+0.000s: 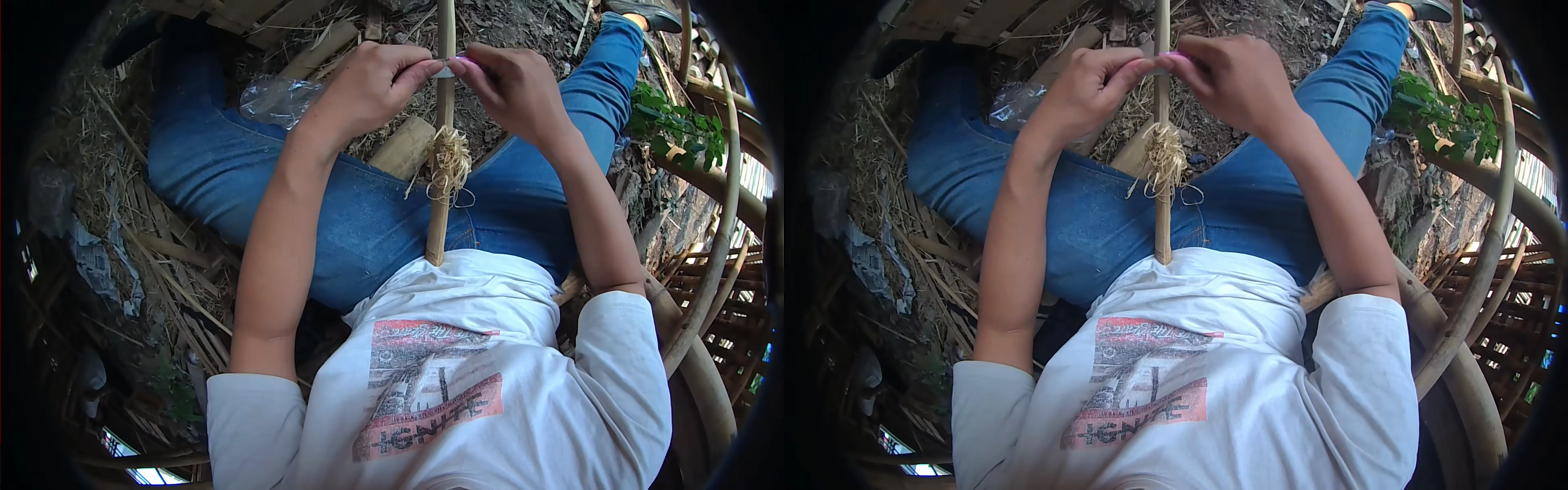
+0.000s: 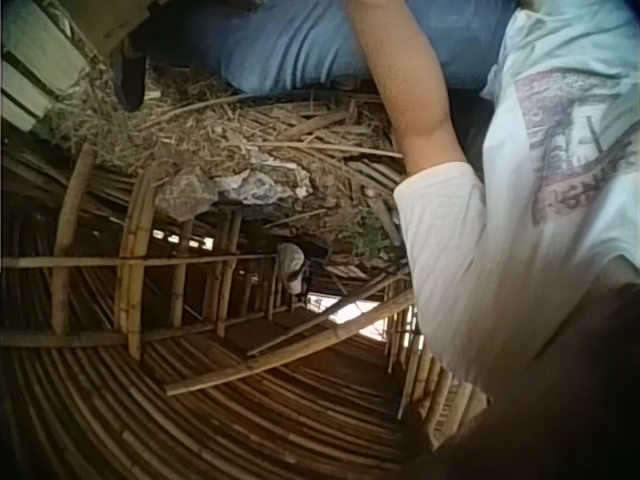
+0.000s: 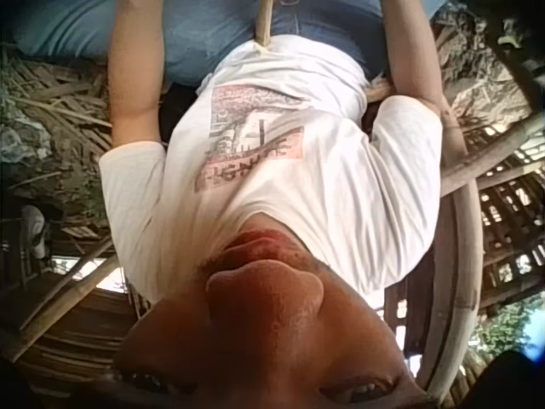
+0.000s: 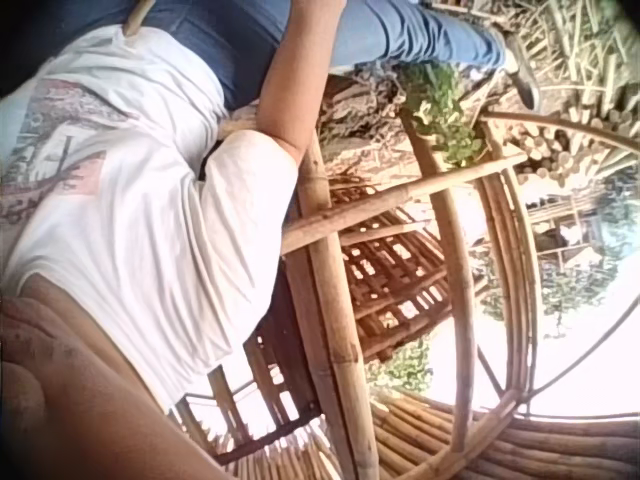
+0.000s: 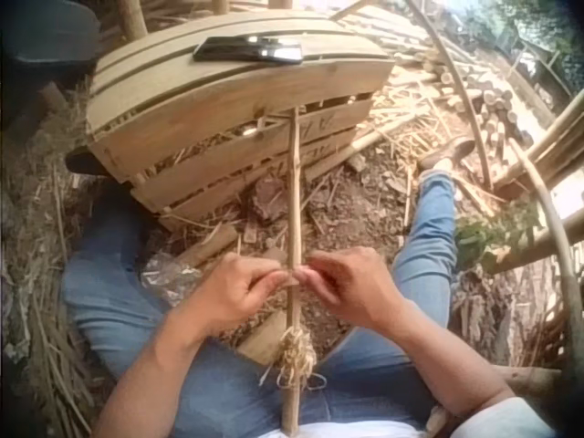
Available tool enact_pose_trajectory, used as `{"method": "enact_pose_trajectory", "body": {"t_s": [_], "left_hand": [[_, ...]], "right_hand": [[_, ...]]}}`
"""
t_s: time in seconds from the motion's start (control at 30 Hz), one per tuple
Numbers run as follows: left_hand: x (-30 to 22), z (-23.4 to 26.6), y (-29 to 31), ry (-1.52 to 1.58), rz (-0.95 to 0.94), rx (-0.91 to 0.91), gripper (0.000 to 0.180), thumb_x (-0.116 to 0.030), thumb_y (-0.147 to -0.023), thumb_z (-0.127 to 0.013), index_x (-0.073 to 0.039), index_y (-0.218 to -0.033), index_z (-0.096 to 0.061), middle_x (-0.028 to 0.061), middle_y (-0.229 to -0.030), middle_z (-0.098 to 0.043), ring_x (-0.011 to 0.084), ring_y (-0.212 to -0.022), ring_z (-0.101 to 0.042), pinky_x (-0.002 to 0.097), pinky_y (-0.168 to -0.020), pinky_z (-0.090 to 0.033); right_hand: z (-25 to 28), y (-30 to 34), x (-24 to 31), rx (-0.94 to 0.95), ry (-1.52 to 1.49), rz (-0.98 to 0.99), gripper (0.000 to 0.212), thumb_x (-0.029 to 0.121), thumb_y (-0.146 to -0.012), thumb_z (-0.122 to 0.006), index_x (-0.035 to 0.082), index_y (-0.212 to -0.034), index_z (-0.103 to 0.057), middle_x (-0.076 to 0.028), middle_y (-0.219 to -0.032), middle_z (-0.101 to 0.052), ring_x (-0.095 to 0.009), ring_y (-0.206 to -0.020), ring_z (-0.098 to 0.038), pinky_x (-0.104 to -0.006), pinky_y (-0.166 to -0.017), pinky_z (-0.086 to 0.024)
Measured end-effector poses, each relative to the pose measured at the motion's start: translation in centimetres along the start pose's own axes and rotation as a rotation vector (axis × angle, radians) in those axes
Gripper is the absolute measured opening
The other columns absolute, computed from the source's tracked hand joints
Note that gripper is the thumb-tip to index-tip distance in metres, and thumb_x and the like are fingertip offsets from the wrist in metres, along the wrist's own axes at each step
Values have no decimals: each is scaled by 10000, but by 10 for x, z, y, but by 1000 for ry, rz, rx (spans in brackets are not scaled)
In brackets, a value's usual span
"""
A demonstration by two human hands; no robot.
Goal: The person scrapes and whittles a bamboo stick with a small knife.
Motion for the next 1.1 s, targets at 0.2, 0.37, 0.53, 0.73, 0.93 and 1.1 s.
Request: {"method": "enact_pose_trajectory", "body": {"t_s": [0.2,0.37,0.53,0.73,0.93,1.1], "left_hand": [[-14,18,-16,-128,-19,94,289,-279,-1018,-622,-7,-1016,-718,70,-587,-484,103,-544,-433,320,-540,-376],[-18,34,-60,-175,-63,197,283,-242,-1034,-586,4,-1058,-724,137,-839,-685,145,-752,-592,344,-675,-474],[14,35,-88,205,189,258,321,-253,-1076,-533,16,-1023,-700,46,-799,-646,139,-745,-589,327,-685,-497],[19,35,-106,317,87,215,337,-246,-1083,-528,0,-895,-660,16,-696,-595,112,-628,-556,290,-583,-474],[25,30,-98,178,85,144,375,-296,-1085,-524,-22,-870,-663,10,-635,-569,109,-586,-539,302,-546,-450],[30,27,-100,187,59,144,382,-309,-1085,-521,-28,-869,-662,3,-637,-567,107,-590,-529,305,-549,-436]], "right_hand": [[8,-3,-8,291,-358,-238,268,315,-1002,-619,82,-1069,-733,-145,-671,-640,-351,-579,-612,-438,-556,-465],[6,-29,-44,130,-219,-35,357,309,-1083,-538,2,-1207,-672,-94,-864,-694,-116,-751,-603,-345,-635,-459],[27,-76,-36,163,-171,-240,307,285,-1023,-631,9,-957,-747,-90,-655,-634,-131,-574,-538,-349,-542,-437],[34,-89,-50,68,-61,-122,297,283,-1006,-650,18,-911,-742,-99,-632,-611,-173,-546,-534,-362,-533,-433],[39,-93,-39,33,85,47,278,284,-1003,-630,48,-914,-744,-129,-672,-645,-280,-591,-620,-415,-589,-490],[38,-91,-39,71,74,22,272,276,-1002,-616,49,-920,-740,-146,-701,-657,-318,-636,-648,-437,-622,-509]]}}
Point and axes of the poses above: each hand's wrist, its own y-axis away from the middle knuckle, its own z-axis out of the back of the hand, x = y × z, the point moved 4 cm from there along -y, towards the middle knuckle
